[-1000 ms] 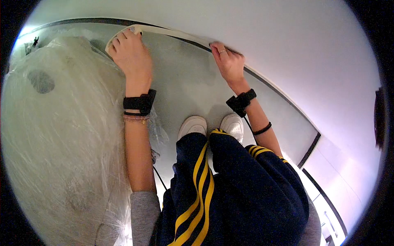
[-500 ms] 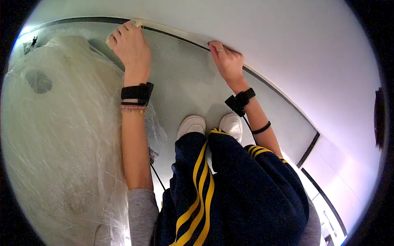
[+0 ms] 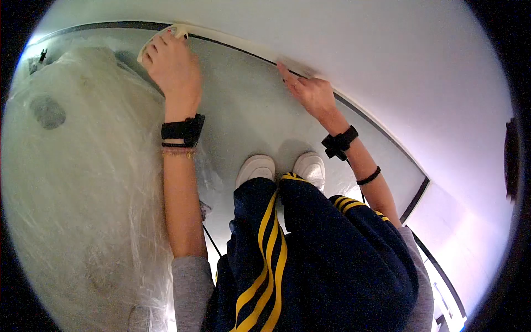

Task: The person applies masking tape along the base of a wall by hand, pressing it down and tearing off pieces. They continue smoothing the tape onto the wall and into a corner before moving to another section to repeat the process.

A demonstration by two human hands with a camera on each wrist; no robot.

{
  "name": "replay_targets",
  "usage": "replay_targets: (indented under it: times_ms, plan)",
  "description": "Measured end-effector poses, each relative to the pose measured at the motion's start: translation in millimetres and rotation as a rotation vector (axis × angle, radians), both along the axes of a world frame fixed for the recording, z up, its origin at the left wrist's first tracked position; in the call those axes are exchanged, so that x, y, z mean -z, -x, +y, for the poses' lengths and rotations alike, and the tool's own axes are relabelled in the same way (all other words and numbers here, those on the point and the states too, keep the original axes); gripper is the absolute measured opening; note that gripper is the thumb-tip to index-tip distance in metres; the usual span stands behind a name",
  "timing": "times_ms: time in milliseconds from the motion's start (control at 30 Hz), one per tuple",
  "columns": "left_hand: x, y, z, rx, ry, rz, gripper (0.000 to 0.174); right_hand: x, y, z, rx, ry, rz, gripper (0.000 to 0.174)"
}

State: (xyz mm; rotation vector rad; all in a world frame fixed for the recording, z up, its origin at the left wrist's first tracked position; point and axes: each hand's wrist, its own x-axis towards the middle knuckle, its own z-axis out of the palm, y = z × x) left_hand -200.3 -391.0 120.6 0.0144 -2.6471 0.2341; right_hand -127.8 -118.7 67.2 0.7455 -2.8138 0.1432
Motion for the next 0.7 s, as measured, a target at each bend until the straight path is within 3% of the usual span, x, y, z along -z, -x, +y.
replay_targets:
  times_ms: [100, 167, 367, 500, 567, 700]
  plan:
    - [3, -4, -12, 0.000, -0.027, 0.028, 0.028, -3, -2, -1, -0.059, 0.032, -0.006, 0.051]
    - [6, -12, -9, -0.096, -0.020, -0.084, 0.024, -3, -6, 2, -0.006, 0.050, -0.049, 0.052]
    - [-2, -13, -6, -0.077, -0.076, -0.034, 0.018, 4, -4, 8, 0.029, 0.122, 0.049, 0.052]
    - [6, -5, -8, -0.020, 0.018, -0.071, 0.017, 3, -5, 9, 0.061, 0.098, -0.028, 0.053]
    - [9, 2, -7, 0.003, 0.019, 0.019, 0.016, 0, -5, 7, 0.162, -0.020, -0.113, 0.060]
    - [6, 8, -4, 0.026, -0.004, 0.098, 0.016, 6, -5, 10, 0.123, -0.018, -0.144, 0.070]
